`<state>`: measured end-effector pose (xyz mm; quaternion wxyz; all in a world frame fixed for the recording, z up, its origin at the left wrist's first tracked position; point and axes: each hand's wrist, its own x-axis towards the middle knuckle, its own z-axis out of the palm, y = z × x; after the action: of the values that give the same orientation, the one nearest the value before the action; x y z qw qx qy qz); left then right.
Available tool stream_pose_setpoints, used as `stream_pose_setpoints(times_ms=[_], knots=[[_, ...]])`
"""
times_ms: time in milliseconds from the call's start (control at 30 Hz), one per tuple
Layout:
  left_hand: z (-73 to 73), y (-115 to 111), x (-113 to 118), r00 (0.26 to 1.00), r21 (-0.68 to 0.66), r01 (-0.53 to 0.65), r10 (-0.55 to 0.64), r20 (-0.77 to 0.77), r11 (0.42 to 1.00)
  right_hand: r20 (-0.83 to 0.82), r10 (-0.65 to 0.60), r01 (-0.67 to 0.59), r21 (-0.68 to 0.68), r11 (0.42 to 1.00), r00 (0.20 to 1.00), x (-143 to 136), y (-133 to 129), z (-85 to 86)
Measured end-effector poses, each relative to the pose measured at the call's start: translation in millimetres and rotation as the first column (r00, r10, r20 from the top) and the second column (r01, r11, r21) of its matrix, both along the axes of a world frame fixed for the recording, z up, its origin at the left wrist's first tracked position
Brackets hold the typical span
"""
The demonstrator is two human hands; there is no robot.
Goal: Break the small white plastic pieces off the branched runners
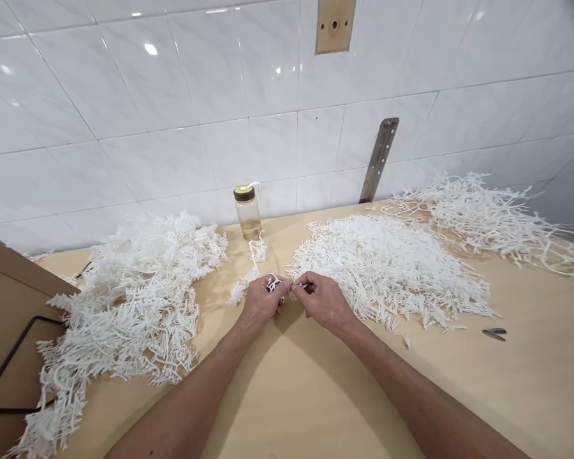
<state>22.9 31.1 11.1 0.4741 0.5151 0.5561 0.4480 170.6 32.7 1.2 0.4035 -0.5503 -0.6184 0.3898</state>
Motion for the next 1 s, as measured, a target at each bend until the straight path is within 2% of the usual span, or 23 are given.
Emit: stream_pose_setpoints(times_ms=[133, 367, 533, 700, 833, 900, 1000], knots=[[-0.7, -0.4, 0.2, 1.000, -0.023, -0.028, 0.028, 0.014, 0.999, 0.014, -0.011, 0.011, 0.025, 1.000, 1.000, -0.4, -1.4, 1.3], [-1.6, -0.8, 0.1, 0.999, -0.018, -0.029, 0.029, -0.016, 0.999, 0.125, -0.043, 0.015, 0.216, 0.976, 0.991, -1.3, -1.4, -0.9], [-1.9, -1.9, -0.1, 0.999, -0.013, -0.020, 0.020, -0.028, 1.000, 0.181, -0.023, -0.033, 0.302, 0.953, 0.983, 0.6, 2.1, -5.2], [-6.3, 1.8, -0.9, 0.993, 0.023, -0.030, 0.032, -0.114, 0.999, 0.190, 0.078, -0.152, 0.415, 0.897, 0.979, 0.7, 1.2, -7.7], [-9.2, 7.3, -3.5, 0.967, 0.135, -0.139, 0.164, -0.197, 0.981, 0.122, 0.251, -0.279, 0.455, 0.846, 0.960, -5.5, -5.7, -2.5], [-9.0, 7.6, -4.3, 0.971, 0.144, -0.143, 0.167, -0.169, 0.979, 0.076, 0.245, -0.252, 0.464, 0.849, 0.966, -6.7, -6.6, 0.7], [-7.4, 4.7, -4.1, 0.995, 0.067, -0.059, 0.064, -0.075, 0.996, 0.007, 0.050, -0.048, 0.410, 0.911, 0.999, -0.5, -1.0, 3.2]])
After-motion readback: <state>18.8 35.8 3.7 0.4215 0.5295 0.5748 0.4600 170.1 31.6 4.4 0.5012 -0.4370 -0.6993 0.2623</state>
